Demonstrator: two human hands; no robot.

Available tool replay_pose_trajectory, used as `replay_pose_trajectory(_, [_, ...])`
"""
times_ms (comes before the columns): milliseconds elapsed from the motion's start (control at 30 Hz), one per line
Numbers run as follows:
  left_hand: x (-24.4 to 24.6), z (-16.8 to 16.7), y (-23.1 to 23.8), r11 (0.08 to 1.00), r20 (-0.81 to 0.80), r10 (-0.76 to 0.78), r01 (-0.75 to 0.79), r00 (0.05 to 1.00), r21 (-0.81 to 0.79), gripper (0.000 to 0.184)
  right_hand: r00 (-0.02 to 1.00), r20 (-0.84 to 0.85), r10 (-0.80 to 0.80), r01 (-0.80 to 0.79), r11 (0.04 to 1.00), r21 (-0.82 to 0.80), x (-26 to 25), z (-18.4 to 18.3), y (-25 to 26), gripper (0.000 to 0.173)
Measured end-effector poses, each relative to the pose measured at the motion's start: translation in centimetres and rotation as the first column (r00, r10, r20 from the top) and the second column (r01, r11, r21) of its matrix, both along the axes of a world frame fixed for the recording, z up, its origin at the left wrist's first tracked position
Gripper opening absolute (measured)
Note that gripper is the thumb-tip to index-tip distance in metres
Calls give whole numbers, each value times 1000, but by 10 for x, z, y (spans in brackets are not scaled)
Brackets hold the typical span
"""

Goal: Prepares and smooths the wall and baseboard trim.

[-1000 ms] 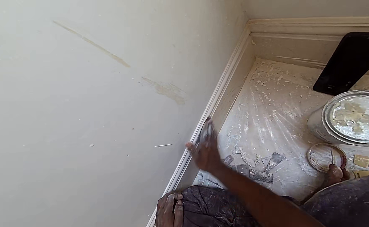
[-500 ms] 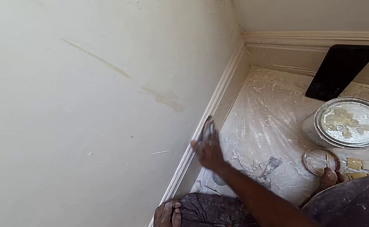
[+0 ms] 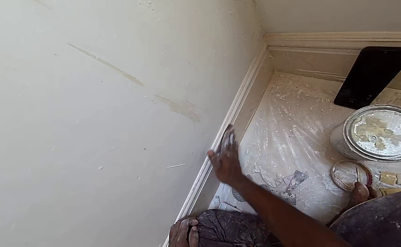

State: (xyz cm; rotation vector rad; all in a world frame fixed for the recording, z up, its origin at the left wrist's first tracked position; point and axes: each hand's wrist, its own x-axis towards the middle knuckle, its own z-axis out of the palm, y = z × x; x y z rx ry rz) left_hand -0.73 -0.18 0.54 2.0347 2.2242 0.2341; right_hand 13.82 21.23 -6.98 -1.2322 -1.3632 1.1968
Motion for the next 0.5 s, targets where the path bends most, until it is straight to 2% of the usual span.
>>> replay_pose_trajectory(100, [0,-3,-1,1000,9,17,-18,1000,24,40,985,-27,-172,172,985,-15,20,3,51,88])
replay_pose_trajectory(167, [-1,-4,1,1000,-3,15,-15,1000,24,41,976,-17,-218,218,976,-9,26,3,63,88])
replay_pose_trajectory(367, [-1,-4,4,1000,-3,-1,1,1000,24,39,971,21,-238,236,969,72,12,-12,43,88])
replay_pose_trajectory(500, [-2,-4,3,1000,4,-20,20,1000,18,40,989,-34,-146,148,986,77,-5,-4,1,93])
